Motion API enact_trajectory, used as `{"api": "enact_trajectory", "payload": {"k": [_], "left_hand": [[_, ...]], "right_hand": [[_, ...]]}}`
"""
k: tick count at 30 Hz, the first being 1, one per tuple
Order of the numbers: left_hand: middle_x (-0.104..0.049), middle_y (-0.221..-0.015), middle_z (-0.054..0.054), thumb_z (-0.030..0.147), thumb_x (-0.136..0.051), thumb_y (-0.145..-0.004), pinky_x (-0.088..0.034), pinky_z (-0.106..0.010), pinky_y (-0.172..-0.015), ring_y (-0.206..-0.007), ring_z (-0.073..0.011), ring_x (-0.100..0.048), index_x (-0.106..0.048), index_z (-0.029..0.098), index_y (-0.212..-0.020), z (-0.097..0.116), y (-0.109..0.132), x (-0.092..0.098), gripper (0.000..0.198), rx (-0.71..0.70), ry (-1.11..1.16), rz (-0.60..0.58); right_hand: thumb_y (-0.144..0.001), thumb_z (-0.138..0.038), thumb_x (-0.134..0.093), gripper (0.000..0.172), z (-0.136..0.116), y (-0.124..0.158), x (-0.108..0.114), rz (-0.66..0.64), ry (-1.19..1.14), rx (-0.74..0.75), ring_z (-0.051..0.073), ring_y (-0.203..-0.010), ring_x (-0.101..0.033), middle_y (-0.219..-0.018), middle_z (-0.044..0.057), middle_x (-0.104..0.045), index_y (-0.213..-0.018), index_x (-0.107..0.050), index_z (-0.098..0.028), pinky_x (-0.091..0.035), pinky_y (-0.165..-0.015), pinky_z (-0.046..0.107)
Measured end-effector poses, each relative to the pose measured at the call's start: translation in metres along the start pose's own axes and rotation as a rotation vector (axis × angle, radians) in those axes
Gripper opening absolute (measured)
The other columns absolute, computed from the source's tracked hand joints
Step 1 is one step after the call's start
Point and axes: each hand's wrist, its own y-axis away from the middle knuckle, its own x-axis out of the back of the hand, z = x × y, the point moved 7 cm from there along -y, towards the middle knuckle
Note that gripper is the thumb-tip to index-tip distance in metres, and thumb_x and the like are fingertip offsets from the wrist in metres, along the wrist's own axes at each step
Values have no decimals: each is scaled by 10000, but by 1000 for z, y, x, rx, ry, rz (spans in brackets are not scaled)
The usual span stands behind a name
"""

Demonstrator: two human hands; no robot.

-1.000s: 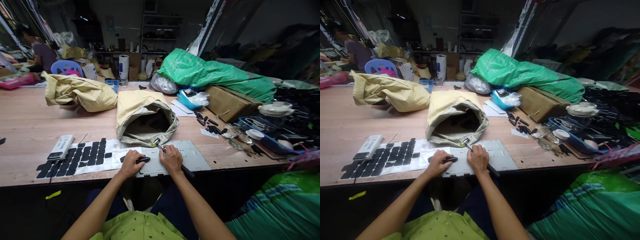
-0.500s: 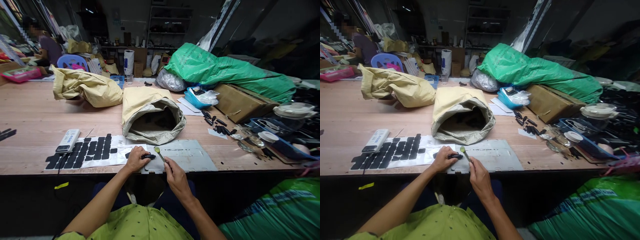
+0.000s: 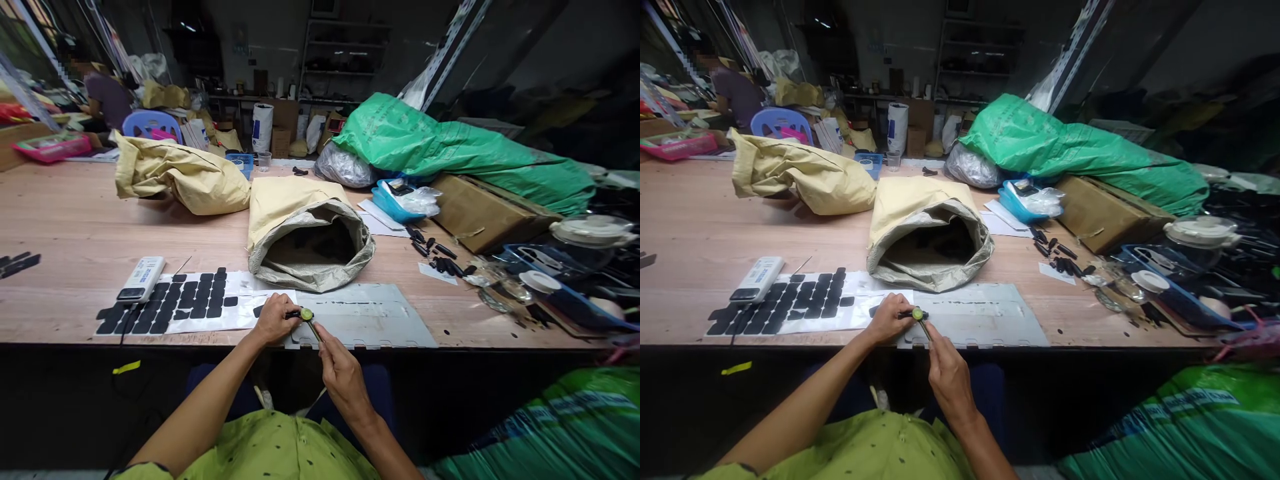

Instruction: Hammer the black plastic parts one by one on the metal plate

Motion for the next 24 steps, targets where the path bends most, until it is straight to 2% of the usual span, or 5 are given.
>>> {"api": "enact_trajectory", "payload": {"k": [6, 14, 17, 21, 24], "left_hand": [[-643, -896, -33, 267, -713, -784, -415, -354, -839, -924, -220, -524, -773, 270, -1034, 0, 0, 0, 257, 13, -27, -3], [-640, -871, -33, 280, -696, -799, -420, -361, -826, -909, -221, -524, -772, 257, -1023, 3, 1, 3, 238, 16, -4, 3], [-632, -869, -29, 282, -692, -800, -423, -355, -827, -909, -217, -528, -768, 252, -1021, 4, 1, 5, 235, 10, 3, 8], [-628, -870, -28, 278, -691, -797, -421, -349, -826, -912, -216, -528, -762, 239, -1014, 5, 2, 6, 232, -2, -9, 6], [-629, -875, -31, 297, -688, -803, -417, -348, -828, -909, -216, -526, -755, 235, -1022, 5, 2, 5, 237, -13, -11, 6]], "right_hand": [[-986, -246, -426, 430, 4, 0, 12, 79, 2, -10, 171, -1170, -636, -1307, 63, -648, -1402, -536, -236, -525, -1007, 299], [-989, -307, -401, 416, 21, -4, 16, 79, 68, -70, 188, -1149, -638, -1281, 70, -661, -1358, -574, -224, -530, -974, 333], [-986, -325, -391, 410, 35, -20, 34, 175, 225, -114, 200, -1032, -653, -1185, 86, -690, -1317, -604, -210, -525, -864, 324], [-959, -251, -417, 341, 57, -41, 46, 177, 569, -113, 198, -820, -570, -907, 82, -683, -1149, -691, -182, -424, -745, 311], [-935, -195, -447, 302, 66, -46, 45, 196, 698, -109, 187, -791, -494, -929, 80, -648, -1096, -702, -189, -355, -704, 306]]}}
